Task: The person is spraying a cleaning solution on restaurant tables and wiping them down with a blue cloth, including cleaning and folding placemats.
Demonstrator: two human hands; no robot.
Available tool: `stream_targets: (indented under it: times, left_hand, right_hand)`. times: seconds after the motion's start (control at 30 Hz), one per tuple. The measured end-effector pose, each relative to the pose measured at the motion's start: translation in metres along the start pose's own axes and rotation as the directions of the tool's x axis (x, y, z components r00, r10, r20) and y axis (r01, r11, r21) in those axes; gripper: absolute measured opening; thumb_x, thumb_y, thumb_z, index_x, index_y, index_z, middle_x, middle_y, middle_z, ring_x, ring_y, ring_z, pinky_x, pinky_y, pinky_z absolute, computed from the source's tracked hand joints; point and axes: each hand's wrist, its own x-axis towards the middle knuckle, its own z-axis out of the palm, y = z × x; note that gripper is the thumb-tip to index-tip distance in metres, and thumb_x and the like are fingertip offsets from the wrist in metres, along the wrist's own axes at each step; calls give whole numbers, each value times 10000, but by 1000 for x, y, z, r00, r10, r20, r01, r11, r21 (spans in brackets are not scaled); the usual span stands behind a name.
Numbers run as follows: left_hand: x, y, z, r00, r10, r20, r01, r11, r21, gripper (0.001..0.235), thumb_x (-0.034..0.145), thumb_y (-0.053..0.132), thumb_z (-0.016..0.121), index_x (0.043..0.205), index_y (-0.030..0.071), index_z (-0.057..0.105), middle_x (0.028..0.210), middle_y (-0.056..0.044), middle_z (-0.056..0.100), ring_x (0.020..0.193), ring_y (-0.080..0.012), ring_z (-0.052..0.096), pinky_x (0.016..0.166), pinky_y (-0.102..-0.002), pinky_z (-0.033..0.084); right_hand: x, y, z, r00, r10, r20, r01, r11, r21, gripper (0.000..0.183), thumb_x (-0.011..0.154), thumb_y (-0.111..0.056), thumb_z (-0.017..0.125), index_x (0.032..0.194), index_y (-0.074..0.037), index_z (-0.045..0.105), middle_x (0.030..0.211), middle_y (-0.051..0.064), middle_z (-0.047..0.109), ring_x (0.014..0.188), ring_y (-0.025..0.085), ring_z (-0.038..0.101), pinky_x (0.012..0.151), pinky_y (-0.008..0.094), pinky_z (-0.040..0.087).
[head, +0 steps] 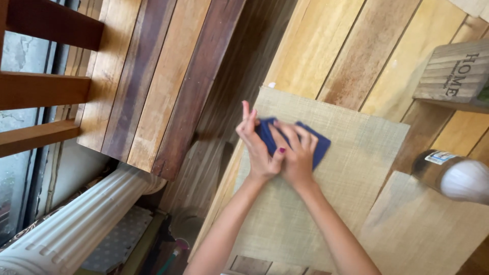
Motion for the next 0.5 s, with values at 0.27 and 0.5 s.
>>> stream_targets:
  times: [0.27, 0.5]
  left_hand:
    - [4, 9, -3, 986, 86, 146, -91, 995, 32, 917, 992, 619, 542, 1620, 27, 232, 1677, -233, 264, 1566, -384, 271, 1312, -526, 271]
    - [9, 11, 6, 981, -33, 189, -1, 983, 181, 453, 985, 150, 654, 1405, 24, 542, 1537, -229, 423, 1466, -409, 438, 1245, -459, 377]
  right_hand:
    - [0, 66, -24, 978, 144, -154, -164, 978, -130, 556, 825, -47, 797, 1361, -150, 691, 1334, 49, 629, 1252, 301, 503, 1109, 455, 342]
    - [44, 26, -25, 966, 179, -187, -190, 981, -46, 547, 779, -110, 819, 1314, -136, 710, 1297, 69, 622, 1232, 326, 504, 1105, 463, 349]
